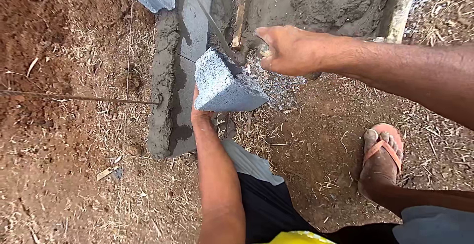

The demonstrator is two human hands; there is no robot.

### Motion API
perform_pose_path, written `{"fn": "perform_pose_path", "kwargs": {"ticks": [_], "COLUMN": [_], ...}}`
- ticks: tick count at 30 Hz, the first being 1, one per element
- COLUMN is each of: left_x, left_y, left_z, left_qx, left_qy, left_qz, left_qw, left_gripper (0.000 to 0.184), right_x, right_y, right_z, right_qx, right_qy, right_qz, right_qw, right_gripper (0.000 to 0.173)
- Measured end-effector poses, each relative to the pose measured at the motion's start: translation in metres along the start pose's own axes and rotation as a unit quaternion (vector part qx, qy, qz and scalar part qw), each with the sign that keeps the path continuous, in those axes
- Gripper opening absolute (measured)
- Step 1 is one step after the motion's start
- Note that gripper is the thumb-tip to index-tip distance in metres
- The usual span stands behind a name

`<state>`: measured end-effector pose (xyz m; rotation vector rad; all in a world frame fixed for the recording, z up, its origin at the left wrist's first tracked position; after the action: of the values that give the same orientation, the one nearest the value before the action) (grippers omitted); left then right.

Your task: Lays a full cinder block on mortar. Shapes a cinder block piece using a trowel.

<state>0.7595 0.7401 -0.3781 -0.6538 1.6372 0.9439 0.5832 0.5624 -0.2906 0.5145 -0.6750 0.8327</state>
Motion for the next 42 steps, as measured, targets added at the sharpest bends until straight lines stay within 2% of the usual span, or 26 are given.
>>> {"fn": "perform_pose_path", "kwargs": {"ticks": [4,6,8,13,15,19,26,30,32,34,38,40,42], "left_x": [0.001,0.001,-0.001,-0.001,0.0,0.003,0.0,0.006,0.007,0.006,-0.004,-0.004,-0.002], "left_y": [0.002,0.003,0.005,0.003,0.002,0.0,0.0,-0.003,-0.004,-0.003,0.002,0.001,0.001], "left_z": [0.005,0.005,0.001,-0.001,0.001,0.004,0.002,0.006,0.007,0.006,-0.001,0.0,0.002], "left_qx": [-0.028,-0.032,-0.027,-0.011,-0.007,-0.008,0.004,-0.008,0.002,0.007,0.004,0.007,0.015], "left_qy": [-0.001,0.005,0.01,0.027,0.022,0.023,0.024,0.01,0.017,0.025,0.022,0.022,0.024], "left_qz": [0.012,0.019,0.011,0.018,0.022,0.021,0.004,0.021,0.016,-0.001,-0.016,-0.012,-0.004], "left_qw": [1.0,0.999,1.0,0.999,0.999,0.999,1.0,1.0,1.0,1.0,1.0,1.0,1.0], "left_gripper": [0.049,0.05,0.049,0.051,0.052,0.053,0.049,0.053,0.052,0.048,0.047,0.048,0.05], "right_x": [-0.045,-0.06,-0.057,-0.016,-0.02,-0.057,-0.018,-0.053,-0.067,-0.063,-0.026,-0.018,-0.03], "right_y": [0.016,0.02,0.016,0.0,0.001,0.01,-0.003,0.012,0.018,0.013,-0.002,0.0,0.006], "right_z": [-0.046,-0.053,-0.042,-0.002,-0.012,-0.048,-0.006,-0.053,-0.061,-0.047,-0.008,-0.011,-0.033], "right_qx": [0.1,0.132,0.112,0.016,0.028,0.111,0.017,0.093,0.126,0.105,0.02,0.024,0.059], "right_qy": [0.042,0.055,0.053,0.013,0.011,0.039,0.004,-0.015,-0.023,-0.007,0.004,0.011,0.022], "right_qz": [-0.056,-0.076,-0.068,-0.016,-0.026,-0.075,-0.026,-0.089,-0.121,-0.109,-0.042,-0.034,-0.04], "right_qw": [0.993,0.987,0.99,1.0,0.999,0.99,1.0,0.992,0.984,0.989,0.999,0.999,0.997], "right_gripper": [0.025,0.028,0.026,0.026,0.027,0.028,0.029,0.028,0.033,0.03,0.025,0.026,0.027]}}
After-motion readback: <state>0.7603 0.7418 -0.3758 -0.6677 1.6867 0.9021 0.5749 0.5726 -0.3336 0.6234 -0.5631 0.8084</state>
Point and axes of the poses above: each hand's wrist, its own y-axis away from the middle knuckle, its own z-axis out of the back of the hand, x = y × z, the point moved 9 cm from there along -y, towards the middle knuckle, and after that the axes turned 15 degrees about -x, right-handed, at the moved point
